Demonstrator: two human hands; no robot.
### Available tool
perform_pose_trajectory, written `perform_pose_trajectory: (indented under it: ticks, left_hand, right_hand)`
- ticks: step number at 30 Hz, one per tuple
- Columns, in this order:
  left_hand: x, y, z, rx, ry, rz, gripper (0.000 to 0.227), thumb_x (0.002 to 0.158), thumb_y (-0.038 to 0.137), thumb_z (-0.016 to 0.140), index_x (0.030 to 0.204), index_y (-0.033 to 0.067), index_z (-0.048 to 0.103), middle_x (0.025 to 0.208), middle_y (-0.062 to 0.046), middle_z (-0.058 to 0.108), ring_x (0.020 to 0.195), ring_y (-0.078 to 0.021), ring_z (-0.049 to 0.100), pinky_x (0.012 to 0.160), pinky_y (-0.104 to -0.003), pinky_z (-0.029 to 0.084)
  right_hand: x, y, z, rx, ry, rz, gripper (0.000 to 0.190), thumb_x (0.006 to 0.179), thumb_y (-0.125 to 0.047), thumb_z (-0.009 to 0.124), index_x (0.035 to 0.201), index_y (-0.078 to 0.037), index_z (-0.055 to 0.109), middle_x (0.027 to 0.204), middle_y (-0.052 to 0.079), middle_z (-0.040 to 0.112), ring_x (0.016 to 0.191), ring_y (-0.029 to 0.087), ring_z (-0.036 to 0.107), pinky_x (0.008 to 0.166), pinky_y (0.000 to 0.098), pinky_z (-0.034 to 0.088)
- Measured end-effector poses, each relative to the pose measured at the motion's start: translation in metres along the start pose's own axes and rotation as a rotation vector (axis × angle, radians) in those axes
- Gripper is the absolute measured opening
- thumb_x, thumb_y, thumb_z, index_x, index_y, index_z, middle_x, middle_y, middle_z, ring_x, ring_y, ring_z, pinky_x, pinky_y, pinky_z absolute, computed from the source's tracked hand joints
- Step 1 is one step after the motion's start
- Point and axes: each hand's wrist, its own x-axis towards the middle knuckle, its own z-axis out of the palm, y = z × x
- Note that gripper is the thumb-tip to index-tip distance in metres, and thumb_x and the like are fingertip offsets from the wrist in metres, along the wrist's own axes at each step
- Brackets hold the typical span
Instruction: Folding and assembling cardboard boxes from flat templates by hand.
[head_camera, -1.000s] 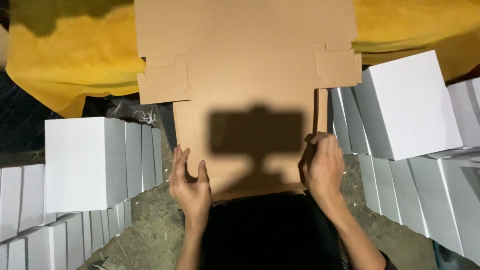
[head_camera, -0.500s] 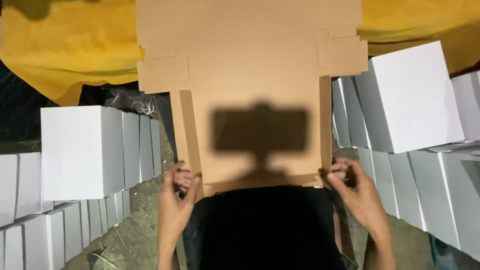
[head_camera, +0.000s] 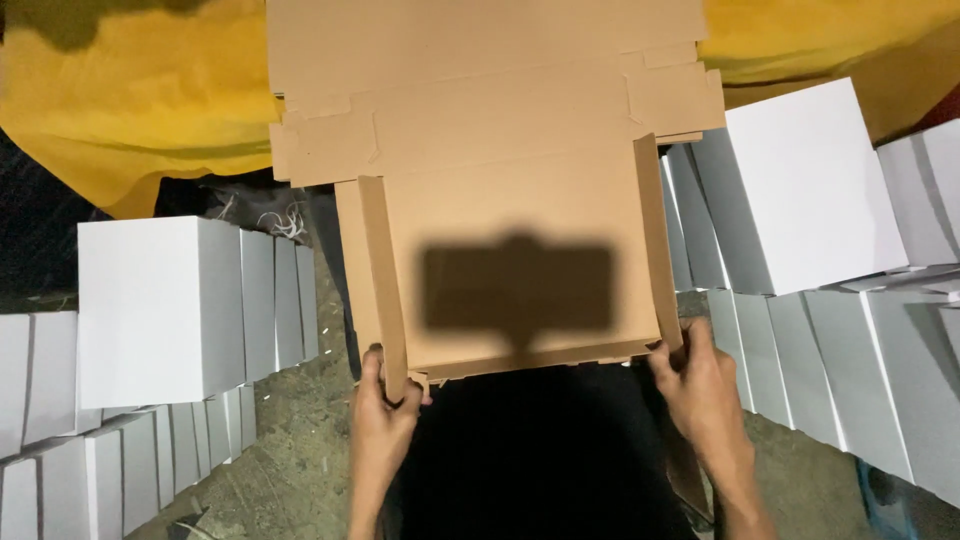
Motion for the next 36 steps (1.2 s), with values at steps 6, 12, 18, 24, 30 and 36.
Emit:
perform_pose_trajectory:
  ticks: [6, 12, 18, 24, 30, 36]
  left_hand:
    - [0.002, -0.005, -0.033, -0.269, -0.117, 0.076, 0.025, 0.091, 0.017, 0.070, 0.113, 0.0055, 0.069, 0.090, -0.014, 0.085, 0.071, -0.0228, 0.082, 0.075, -0.030, 0.065]
    - [0.028, -0.091, -0.033, -1.085, -0.306, -0.050, 0.024, 0.108, 0.011, 0.043, 0.117, -0.0047, 0.059, 0.124, -0.033, 0.063, 0.087, -0.0441, 0.073, 0.077, -0.044, 0.063]
    - [0.038, -0.093, -0.021, -1.101, -0.381, 0.047, 0.034, 0.093, -0.006, 0.057, 0.126, -0.0078, 0.064, 0.095, -0.025, 0.073, 0.073, -0.0351, 0.073, 0.068, -0.039, 0.063]
    - [0.061, -0.151, -0.013, -1.196, -0.316, -0.009, 0.041, 0.075, -0.020, 0.064, 0.113, -0.0052, 0.070, 0.084, -0.012, 0.072, 0.074, -0.0168, 0.065, 0.067, -0.022, 0.053]
    - [0.037, -0.082, -0.019, -0.951, -0.234, 0.010, 0.048, 0.086, -0.008, 0.069, 0.132, -0.0137, 0.062, 0.120, -0.021, 0.073, 0.103, -0.0257, 0.072, 0.091, -0.033, 0.060]
    - [0.016, -0.051, -0.032, -0.213, 0.105, 0.021, 0.027, 0.085, -0.010, 0.056, 0.103, 0.0034, 0.072, 0.090, -0.006, 0.065, 0.085, -0.0143, 0.059, 0.084, -0.025, 0.046]
  right_hand:
    - [0.000, 0.008, -0.016, -0.048, -0.005, -0.141, 0.019, 0.098, -0.023, 0.061, 0.115, -0.013, 0.063, 0.081, 0.008, 0.071, 0.065, 0.026, 0.057, 0.068, 0.0342, 0.045]
    - [0.018, 0.061, -0.012, 0.535, -0.233, -0.173, 0.035, 0.107, -0.026, 0.060, 0.078, -0.006, 0.058, 0.075, 0.003, 0.045, 0.074, 0.031, 0.087, 0.064, 0.0178, 0.035]
    - [0.011, 0.048, 0.001, 1.031, -0.310, 0.294, 0.046, 0.100, 0.007, 0.043, 0.144, 0.014, 0.053, 0.136, 0.034, 0.063, 0.114, 0.042, 0.063, 0.103, 0.0478, 0.051]
    - [0.028, 0.108, 0.030, 1.194, -0.320, 0.162, 0.040, 0.094, 0.002, 0.062, 0.133, 0.009, 0.064, 0.115, 0.026, 0.073, 0.089, 0.027, 0.072, 0.080, 0.0311, 0.061]
    - [0.006, 0.040, 0.002, 0.615, -0.150, 0.072, 0.029, 0.097, -0.011, 0.064, 0.122, -0.003, 0.076, 0.114, 0.010, 0.079, 0.099, 0.022, 0.073, 0.089, 0.0351, 0.058]
    - [0.016, 0.069, 0.010, 0.200, 0.112, -0.341, 0.028, 0.098, 0.003, 0.055, 0.109, -0.007, 0.079, 0.125, 0.009, 0.068, 0.114, 0.022, 0.065, 0.075, 0.0310, 0.050]
